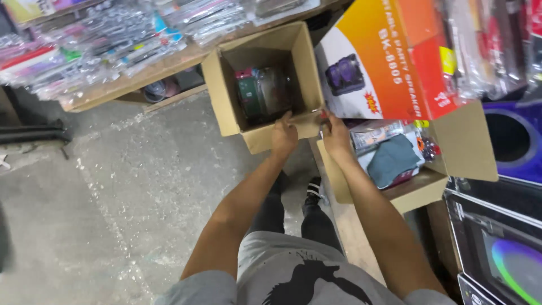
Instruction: The person repeatedly picks up small packaged electronics from a cardboard box, briefly turns them over, and places them into a second cardboard box. The items include various small gadgets and accessories in retail packaging.
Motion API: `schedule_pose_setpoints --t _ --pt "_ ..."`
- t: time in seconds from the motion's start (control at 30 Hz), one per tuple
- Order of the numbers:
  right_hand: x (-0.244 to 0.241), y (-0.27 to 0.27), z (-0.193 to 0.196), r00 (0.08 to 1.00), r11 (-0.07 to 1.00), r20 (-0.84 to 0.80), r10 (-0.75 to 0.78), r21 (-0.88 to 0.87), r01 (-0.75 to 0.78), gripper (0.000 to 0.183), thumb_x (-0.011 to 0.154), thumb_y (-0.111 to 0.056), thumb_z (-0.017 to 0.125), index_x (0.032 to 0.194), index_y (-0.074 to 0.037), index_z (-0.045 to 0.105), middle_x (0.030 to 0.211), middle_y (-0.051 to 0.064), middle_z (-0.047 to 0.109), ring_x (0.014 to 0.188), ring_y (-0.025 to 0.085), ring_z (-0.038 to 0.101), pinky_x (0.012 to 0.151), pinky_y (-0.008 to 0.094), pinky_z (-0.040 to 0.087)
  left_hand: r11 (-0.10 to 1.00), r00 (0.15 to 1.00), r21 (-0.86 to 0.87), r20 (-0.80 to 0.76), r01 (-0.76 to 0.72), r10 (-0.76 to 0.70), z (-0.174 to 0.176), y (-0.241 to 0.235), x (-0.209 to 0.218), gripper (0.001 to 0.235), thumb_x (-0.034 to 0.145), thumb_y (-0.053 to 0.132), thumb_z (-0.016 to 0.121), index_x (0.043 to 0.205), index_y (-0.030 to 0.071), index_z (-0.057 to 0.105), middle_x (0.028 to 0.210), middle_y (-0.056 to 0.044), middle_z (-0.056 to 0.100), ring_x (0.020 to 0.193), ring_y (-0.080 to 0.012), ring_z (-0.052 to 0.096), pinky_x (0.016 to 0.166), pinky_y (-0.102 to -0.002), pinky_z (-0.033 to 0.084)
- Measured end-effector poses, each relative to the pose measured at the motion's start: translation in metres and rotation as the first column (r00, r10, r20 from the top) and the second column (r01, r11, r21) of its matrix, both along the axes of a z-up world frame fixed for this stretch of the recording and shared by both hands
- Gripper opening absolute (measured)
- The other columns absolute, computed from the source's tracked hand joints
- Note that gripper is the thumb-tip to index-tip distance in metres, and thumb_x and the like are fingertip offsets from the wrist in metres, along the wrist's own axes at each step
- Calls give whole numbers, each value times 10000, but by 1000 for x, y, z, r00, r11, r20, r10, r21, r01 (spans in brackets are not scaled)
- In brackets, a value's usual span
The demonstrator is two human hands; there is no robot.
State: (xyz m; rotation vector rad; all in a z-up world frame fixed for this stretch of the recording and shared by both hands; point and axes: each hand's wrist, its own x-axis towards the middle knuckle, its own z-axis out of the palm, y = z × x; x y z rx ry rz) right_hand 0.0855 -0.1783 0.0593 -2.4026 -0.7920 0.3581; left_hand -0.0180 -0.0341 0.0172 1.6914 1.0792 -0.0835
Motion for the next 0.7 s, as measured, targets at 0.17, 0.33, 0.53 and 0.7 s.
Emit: schedule_pose_setpoints --t 0.17,0.33,0.53,0.7 --pt "-11 -70 21 960 975 -214 -178 96 202 401 963 -45 580 1350 -108 665 1268 200 687 1206 385 626 1027 483 512 998 995 -48 87 45 -41 24 -67 5 491 925 89 541 1385 233 631 1181 -121 675 1127 -298 693 949 -437 576" --pt "9 -142 29 937 924 -133 -323 169 343 244 958 5 598 1109 -118 744 1175 140 745 1138 350 676 953 456 541 981 969 32 152 190 -192 82 -135 22 390 939 119 536 1283 217 692 1058 -134 725 1055 -364 712 913 -478 582" --pt "40 -218 8 897 903 126 -425 -20 430 300 943 -103 714 1243 -91 701 1197 198 677 1137 428 648 962 513 530 941 928 102 164 322 -336 19 -227 50 342 950 128 536 1210 246 724 1025 -62 759 1029 -268 737 900 -406 604" --pt "33 -253 -63 963 885 168 -209 -387 260 808 758 -275 887 1478 -125 552 1480 260 483 1353 484 486 1125 551 440 334 900 937 233 -105 -369 -53 -303 69 147 898 155 528 859 88 653 647 -103 459 518 -268 502 473 -397 475"
